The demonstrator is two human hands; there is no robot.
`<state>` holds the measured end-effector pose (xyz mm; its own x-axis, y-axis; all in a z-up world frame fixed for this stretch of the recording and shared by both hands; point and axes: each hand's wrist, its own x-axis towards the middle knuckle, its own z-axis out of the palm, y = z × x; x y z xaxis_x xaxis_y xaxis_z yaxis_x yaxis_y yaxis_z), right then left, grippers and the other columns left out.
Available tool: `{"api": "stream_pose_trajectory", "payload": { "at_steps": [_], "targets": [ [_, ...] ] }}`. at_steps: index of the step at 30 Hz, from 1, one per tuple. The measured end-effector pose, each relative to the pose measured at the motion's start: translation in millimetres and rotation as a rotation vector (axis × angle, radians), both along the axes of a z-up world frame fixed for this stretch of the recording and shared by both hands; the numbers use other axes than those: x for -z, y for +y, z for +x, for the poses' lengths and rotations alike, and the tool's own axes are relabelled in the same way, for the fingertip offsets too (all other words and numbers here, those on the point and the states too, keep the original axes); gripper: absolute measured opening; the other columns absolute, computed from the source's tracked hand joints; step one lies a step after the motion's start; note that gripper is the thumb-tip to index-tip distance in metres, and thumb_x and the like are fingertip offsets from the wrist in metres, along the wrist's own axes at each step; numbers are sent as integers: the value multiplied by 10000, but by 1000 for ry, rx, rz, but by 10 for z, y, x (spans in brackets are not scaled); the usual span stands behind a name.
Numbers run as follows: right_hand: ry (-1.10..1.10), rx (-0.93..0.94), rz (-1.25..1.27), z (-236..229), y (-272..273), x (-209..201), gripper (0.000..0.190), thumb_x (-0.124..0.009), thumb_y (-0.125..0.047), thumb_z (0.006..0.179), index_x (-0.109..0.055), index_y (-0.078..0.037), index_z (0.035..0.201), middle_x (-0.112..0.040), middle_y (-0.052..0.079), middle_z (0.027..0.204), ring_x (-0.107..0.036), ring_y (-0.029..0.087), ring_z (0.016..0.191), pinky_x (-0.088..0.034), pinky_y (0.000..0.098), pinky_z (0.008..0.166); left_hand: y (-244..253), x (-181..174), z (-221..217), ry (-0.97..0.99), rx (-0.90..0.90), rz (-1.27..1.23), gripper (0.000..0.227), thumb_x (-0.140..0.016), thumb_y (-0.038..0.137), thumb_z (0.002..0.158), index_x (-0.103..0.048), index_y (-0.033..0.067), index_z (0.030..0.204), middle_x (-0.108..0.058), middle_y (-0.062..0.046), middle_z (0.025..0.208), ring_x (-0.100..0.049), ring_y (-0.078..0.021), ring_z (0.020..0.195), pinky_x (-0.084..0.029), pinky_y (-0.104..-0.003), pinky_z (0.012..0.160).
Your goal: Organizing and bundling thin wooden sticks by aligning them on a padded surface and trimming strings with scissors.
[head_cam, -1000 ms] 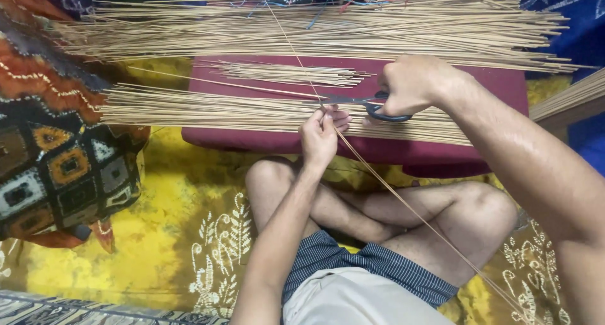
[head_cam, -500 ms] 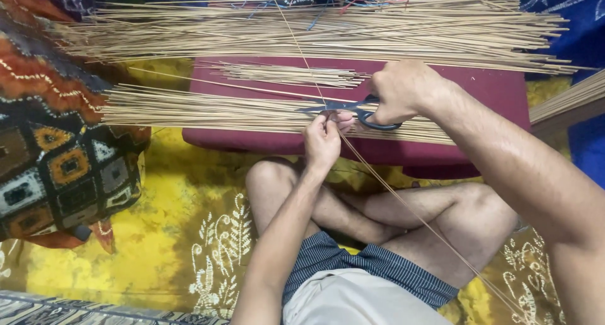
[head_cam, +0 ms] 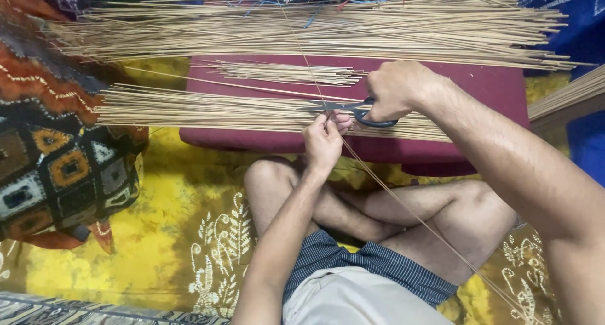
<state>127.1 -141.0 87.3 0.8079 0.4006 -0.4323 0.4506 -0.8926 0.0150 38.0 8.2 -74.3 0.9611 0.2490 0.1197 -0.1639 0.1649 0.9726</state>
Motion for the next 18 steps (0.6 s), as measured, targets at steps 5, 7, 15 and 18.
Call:
{"api": "stream_pose_trajectory", "payload": {
  "at_steps": [5,7,15,18],
  "targets": [
    [33,-14,-17,12,10,-72,425,-766,-435,682,-832,-49,848,-759,219,754,-771,394,812,-585,480,735,-9,-27,-23,-9,-14,48,270,-424,-114,1013,-661,-102,1141,-736,-336,955,-768,-365,832,-682,-396,699],
    [46,-17,-23,1,23,-141,438,-765,-432,681,-829,-44,873,-767,226,777,-772,400,836,-586,487,749,-15,-53,-42,-13,-12,53,266,-431,-112,1014,-661,-105,1147,-734,-339,957,-766,-370,834,-683,-407,700],
    [-33,-49,51,-84,-95,-296,495,-817,-500,740,-797,-26,882,-767,246,821,-767,435,878,-602,506,768,-84,-166,-84,-12,67,-24,245,-414,-36,1069,-623,-117,1169,-701,-388,1009,-735,-444,873,-675,-462,707],
    [-195,-46,18,175,-414,-89,636,-823,-722,719,-785,-106,869,-748,48,658,-723,208,581,-600,353,561,-22,-203,-68,51,144,-29,208,-475,-31,1041,-620,-92,1176,-768,-196,965,-797,-282,915,-699,-324,797]
  ]
}}
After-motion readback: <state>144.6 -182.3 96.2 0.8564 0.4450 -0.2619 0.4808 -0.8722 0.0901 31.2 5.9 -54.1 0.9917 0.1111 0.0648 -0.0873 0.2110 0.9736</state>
